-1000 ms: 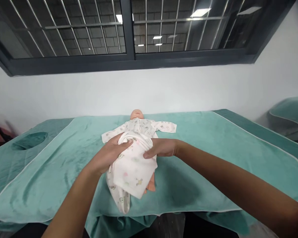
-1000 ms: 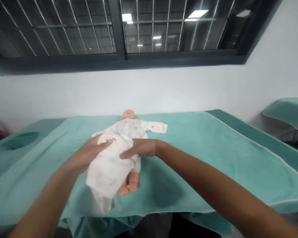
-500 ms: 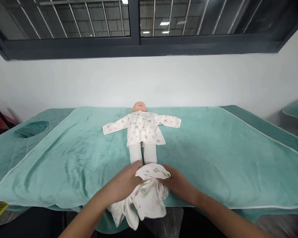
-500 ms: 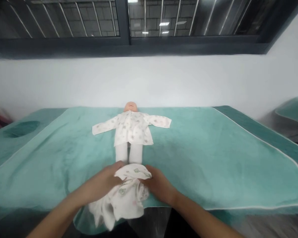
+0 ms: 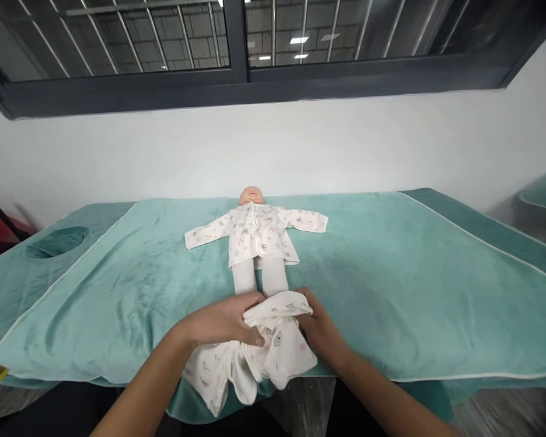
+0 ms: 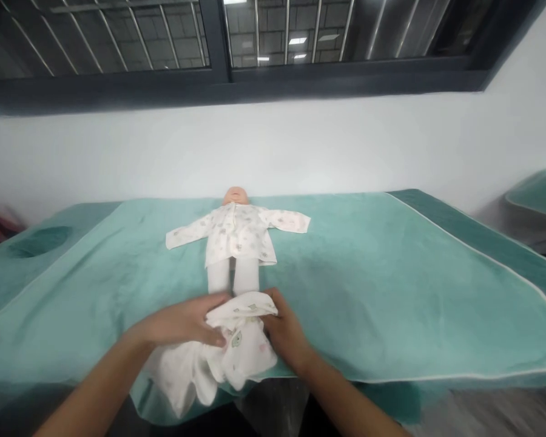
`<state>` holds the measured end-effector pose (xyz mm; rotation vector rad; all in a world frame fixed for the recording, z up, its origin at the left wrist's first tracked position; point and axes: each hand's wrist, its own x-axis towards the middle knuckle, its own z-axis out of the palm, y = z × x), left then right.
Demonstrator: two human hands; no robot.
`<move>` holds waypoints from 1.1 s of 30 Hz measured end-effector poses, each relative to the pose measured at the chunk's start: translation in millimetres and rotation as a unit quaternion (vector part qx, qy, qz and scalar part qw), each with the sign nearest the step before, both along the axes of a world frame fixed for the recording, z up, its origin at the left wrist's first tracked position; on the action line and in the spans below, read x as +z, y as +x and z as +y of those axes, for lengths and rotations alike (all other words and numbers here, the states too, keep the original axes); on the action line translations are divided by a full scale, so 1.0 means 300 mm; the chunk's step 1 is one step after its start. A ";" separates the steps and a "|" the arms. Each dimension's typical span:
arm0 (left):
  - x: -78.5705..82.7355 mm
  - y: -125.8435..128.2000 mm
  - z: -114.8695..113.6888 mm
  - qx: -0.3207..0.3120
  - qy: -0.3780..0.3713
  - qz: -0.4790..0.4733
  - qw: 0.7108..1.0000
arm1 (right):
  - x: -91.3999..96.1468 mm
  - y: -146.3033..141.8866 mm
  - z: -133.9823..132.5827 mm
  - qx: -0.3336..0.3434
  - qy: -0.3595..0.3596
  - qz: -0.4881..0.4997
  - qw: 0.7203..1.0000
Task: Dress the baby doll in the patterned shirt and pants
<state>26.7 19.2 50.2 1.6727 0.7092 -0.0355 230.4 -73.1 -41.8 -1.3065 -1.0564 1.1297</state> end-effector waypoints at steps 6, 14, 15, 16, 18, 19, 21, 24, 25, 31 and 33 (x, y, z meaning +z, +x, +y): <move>-0.010 0.077 0.011 0.115 0.163 -0.006 0.980 | 0.001 -0.008 0.055 -0.008 -0.020 0.194 0.981; -0.023 0.116 0.004 0.174 0.258 0.003 0.950 | 0.037 0.028 0.106 0.016 -0.022 0.237 0.971; -0.024 0.108 -0.004 0.154 0.239 -0.001 0.959 | 0.036 0.032 0.106 0.013 -0.025 0.233 0.972; -0.022 0.099 -0.011 0.132 0.219 -0.013 0.967 | 0.033 0.035 0.107 0.013 -0.024 0.227 0.973; -0.018 0.084 -0.017 0.091 0.191 -0.041 0.977 | 0.023 0.037 0.110 0.023 -0.012 0.223 0.975; -0.017 0.078 -0.014 0.083 0.191 -0.045 0.977 | 0.017 0.036 0.112 0.032 -0.005 0.227 0.973; -0.020 0.076 0.006 0.100 0.228 -0.015 0.968 | 0.010 0.032 0.119 0.050 0.004 0.246 0.968; -0.044 0.098 0.051 0.187 0.359 0.075 0.911 | 0.013 0.028 0.126 0.078 0.006 0.284 0.955; -0.056 0.111 0.064 0.213 0.403 0.100 0.884 | 0.016 0.029 0.126 0.088 0.002 0.291 0.953; -0.109 0.170 0.089 0.226 0.451 0.113 0.856 | 0.015 0.081 0.154 0.106 0.009 0.259 0.960; -0.105 0.165 0.088 0.237 0.409 0.095 0.876 | 0.005 0.109 0.187 0.089 0.032 0.208 0.974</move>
